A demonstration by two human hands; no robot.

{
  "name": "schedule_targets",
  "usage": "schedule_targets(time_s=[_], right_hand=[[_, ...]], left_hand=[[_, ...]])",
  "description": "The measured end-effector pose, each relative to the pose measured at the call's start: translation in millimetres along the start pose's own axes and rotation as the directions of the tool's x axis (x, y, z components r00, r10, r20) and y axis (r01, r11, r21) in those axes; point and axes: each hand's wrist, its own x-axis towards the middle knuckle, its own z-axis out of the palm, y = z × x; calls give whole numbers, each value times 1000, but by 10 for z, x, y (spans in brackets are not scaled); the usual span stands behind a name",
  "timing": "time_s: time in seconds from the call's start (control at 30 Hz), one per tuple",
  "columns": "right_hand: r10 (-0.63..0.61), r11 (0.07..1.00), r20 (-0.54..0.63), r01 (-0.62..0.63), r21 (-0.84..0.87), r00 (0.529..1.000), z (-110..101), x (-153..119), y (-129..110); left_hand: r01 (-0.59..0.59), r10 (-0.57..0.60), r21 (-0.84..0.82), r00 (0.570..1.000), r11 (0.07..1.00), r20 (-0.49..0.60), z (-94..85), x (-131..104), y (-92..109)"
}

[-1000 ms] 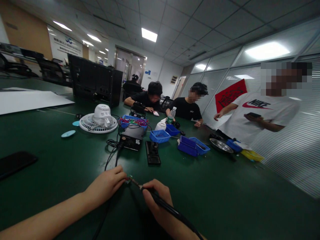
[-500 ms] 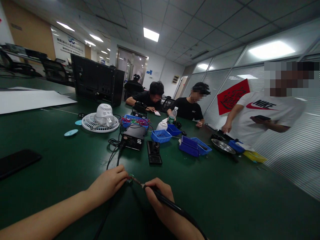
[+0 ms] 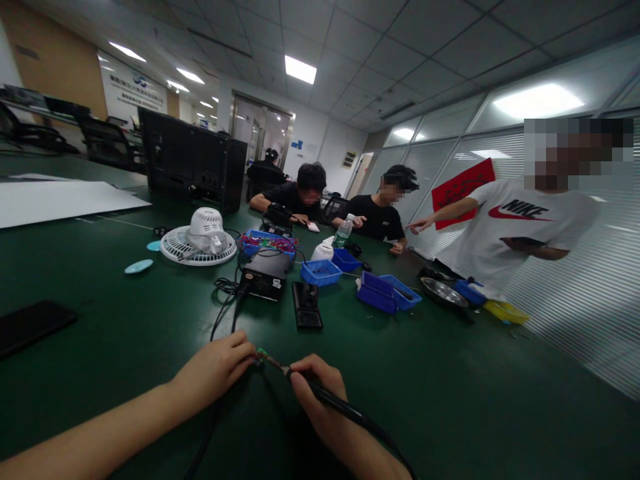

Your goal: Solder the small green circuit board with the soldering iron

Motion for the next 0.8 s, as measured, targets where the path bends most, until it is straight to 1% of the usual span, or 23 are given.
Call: schedule_targets(time_s=[0.13,0.27,0.57,0.8], right_hand=[[-4,1000,0,4,-26,1000,-8,-13,5],[1,1000,23,-1,-11,1000,-5,-14,15],[23,1000,20,-23,-11,1000,-7,0,-1],[-1,999,17,1,-46,1000,-12,-14,11]], left_hand=[[-15,15,12,1000,1000,-9,6,1,-8],[-30,30,12,999,999,-19,6,-2,-16],[-24,24,9,1000,1000,-14,-12,-6,-10],[-16,16,4,1000,1000,-13,-1,-6,-20]])
